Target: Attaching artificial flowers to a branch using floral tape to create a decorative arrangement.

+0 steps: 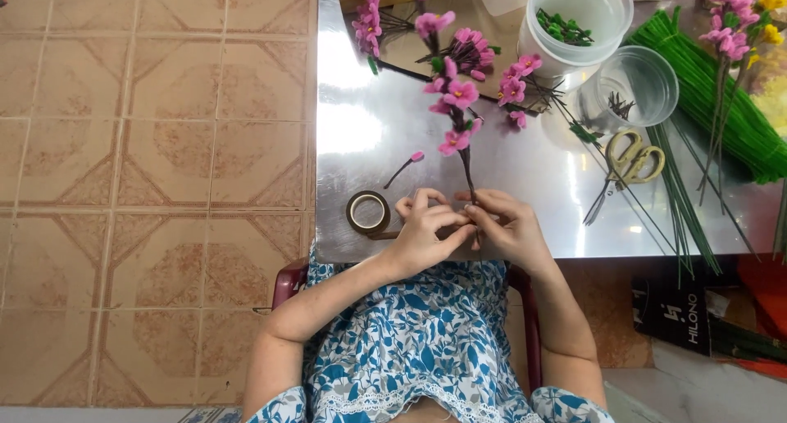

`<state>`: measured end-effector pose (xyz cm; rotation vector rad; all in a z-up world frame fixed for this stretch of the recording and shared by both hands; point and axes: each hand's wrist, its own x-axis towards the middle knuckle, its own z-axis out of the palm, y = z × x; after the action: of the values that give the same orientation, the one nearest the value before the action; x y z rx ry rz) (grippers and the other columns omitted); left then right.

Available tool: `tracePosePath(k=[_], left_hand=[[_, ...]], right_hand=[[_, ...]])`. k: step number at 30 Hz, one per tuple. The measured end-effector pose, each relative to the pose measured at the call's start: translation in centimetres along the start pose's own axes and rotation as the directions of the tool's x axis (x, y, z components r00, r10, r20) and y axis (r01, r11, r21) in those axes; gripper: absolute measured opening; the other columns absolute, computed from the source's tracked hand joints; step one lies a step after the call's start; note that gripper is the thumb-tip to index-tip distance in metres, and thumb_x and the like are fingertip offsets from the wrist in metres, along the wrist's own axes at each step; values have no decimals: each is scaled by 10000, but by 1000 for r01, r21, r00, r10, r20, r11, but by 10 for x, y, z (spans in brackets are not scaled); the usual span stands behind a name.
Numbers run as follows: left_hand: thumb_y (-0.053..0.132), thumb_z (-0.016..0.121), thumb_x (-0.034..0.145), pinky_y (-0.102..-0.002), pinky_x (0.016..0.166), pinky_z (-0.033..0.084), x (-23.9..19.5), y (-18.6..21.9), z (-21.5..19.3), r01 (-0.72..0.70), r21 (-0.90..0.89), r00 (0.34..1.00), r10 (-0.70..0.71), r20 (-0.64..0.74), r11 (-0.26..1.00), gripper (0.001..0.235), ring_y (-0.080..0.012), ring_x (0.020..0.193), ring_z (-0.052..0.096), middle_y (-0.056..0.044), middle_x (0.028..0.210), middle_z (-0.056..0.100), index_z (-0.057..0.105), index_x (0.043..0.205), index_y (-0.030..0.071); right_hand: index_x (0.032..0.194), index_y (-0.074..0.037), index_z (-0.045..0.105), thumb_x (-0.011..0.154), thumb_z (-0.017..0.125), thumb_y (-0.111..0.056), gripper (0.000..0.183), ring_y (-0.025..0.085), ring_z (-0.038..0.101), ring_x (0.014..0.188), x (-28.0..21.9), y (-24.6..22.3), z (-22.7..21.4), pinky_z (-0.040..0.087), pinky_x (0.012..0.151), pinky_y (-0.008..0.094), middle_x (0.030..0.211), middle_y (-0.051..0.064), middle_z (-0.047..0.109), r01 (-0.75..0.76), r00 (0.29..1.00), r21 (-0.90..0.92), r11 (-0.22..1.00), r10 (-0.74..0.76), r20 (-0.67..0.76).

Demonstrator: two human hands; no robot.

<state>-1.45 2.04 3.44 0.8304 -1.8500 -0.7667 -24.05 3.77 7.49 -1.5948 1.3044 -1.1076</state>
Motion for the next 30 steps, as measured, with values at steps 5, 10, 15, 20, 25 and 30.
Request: tracePosePath(k=[5,10,15,20,25,30], left_hand=[[323,995,1121,-416,1085,502,2,-7,1,67,-14,998,-67,-13,998,158,-237,1246,708,67,833,807,930,1009,233],[326,1031,1102,-397,1057,526,4,-3,0,100,-62,994,-103,-44,993,174,-245,1222,736,53,813,830,934,992,231],[318,1045,1094,-369,1157,553,7,3,-2,74,-48,993,-78,-87,996,219,-251,1278,741,61,868,861,907,953,225],[209,963,1136,-454,1230,494,-5,-13,11,58,17,998,-58,-37,998,75,-292,1397,670,50,1008,852,916,1078,212],[91,811,1231,-442,1315,478,-4,-8,2,38,-48,999,-39,-22,998,144,-302,1420,603,37,1105,810,922,1199,177],[171,810,1292,-426,1314,482,-2,-2,2,61,-162,997,-68,-37,985,142,-290,1395,606,-11,1095,772,929,1298,94]], right_hand=[[1393,35,962,1119,1000,-46,288,263,946,1060,0,7,9,752,597,340,1268,194,976,-169,972,113,979,185,-143],[1263,105,932,1027,1079,-15,304,248,906,913,8,-3,12,782,605,389,1066,228,944,-284,928,165,944,315,-201],[1100,115,782,971,1146,-23,411,259,873,838,12,25,7,770,571,406,925,246,880,-266,930,105,958,284,-232],[1074,32,811,970,1180,-103,407,218,872,729,19,31,25,741,528,335,881,196,876,-245,933,24,969,242,-264],[1173,9,759,990,1167,-83,457,244,897,754,16,54,24,743,568,347,938,188,841,-152,957,88,985,169,-237],[1747,10,714,1289,709,-82,467,337,804,1497,2,8,9,790,1071,518,1662,204,791,16,990,55,998,-24,141]])
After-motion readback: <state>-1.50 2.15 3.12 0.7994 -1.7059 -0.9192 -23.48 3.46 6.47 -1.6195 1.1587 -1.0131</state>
